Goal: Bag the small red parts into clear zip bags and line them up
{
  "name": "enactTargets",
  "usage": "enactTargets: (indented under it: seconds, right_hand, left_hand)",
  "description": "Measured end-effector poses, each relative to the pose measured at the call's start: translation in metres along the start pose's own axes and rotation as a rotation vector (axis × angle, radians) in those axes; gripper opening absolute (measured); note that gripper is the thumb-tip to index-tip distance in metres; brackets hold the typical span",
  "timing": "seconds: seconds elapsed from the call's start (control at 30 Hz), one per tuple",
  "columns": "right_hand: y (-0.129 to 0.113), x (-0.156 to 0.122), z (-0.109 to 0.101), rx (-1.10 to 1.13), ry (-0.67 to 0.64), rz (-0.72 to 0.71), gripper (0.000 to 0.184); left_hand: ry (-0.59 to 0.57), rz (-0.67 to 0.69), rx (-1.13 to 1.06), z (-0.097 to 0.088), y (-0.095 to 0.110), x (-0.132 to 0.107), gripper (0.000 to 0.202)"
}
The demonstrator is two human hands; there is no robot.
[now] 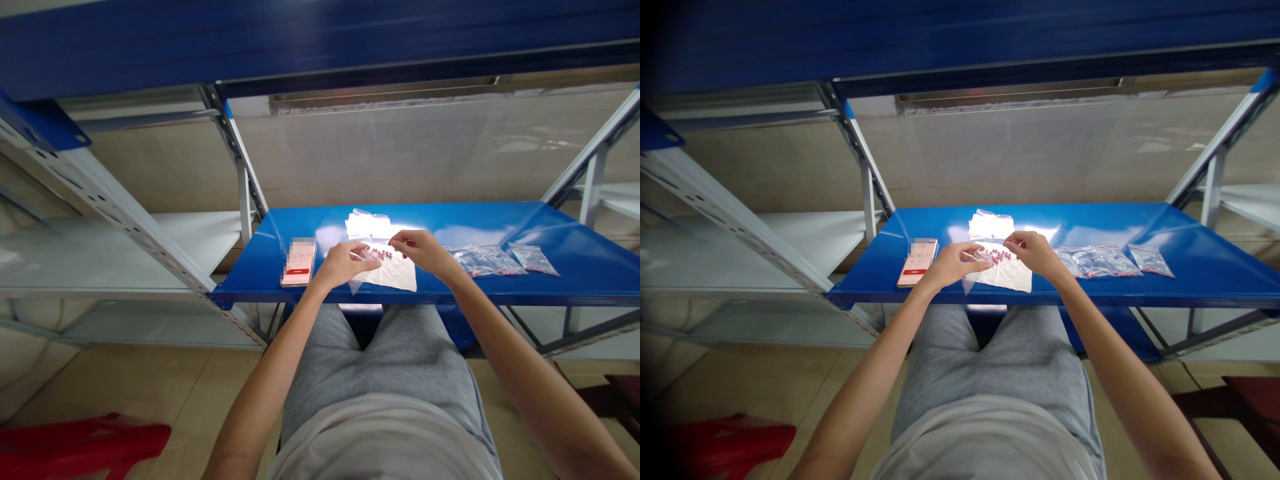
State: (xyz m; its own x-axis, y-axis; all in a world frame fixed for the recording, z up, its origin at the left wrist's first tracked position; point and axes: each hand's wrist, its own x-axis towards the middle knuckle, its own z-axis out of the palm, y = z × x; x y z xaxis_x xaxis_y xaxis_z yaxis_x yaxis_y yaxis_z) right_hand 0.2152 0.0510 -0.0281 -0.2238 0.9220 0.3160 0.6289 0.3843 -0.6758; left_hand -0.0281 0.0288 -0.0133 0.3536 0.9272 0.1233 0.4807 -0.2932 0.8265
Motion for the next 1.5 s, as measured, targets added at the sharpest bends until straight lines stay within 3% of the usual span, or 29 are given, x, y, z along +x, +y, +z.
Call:
enactTargets:
  seconds: [0.23,0.53,0.9,1.03,1.17,1.3,1.5]
  right_hand:
    - [0.031,0.002,0.012,-0.317,0.029,0.064,0.018]
    - [0.036,0.001,0.03,-0.348,0.021,0.013,0.01]
    - [0.04,0.001,0.037,-0.423,0.015,-0.008,0.016]
    - [0.029,0.001,0.029,-0.328,0.042,0.008,0.015]
    - [0.006,-0.001,0.016,-0.06,0.052,0.0,0.019]
    - [-0.017,-0.004,0.013,0.191,-0.083,-0.082,0.028]
    - [-0.032,-0.009,0.01,0.226,-0.2,-0.092,0.036]
  left_hand:
    - [-0.004,-0.005,0.006,0.0,-0.001,0.001,0.064]
    - [0.013,-0.015,0.003,-0.001,0.001,0.0,0.06]
    - [0.002,-0.023,0.011,-0.001,0.001,0.0,0.059]
    - [-0.011,-0.022,0.008,0.0,0.001,-0.001,0.06]
    - [-0.033,-0.006,-0.007,0.003,0.001,-0.001,0.057]
    - [-0.052,0.048,-0.034,0.005,0.003,-0.001,0.049]
    - [-0.039,0.037,-0.07,0.004,0.006,-0.002,0.046]
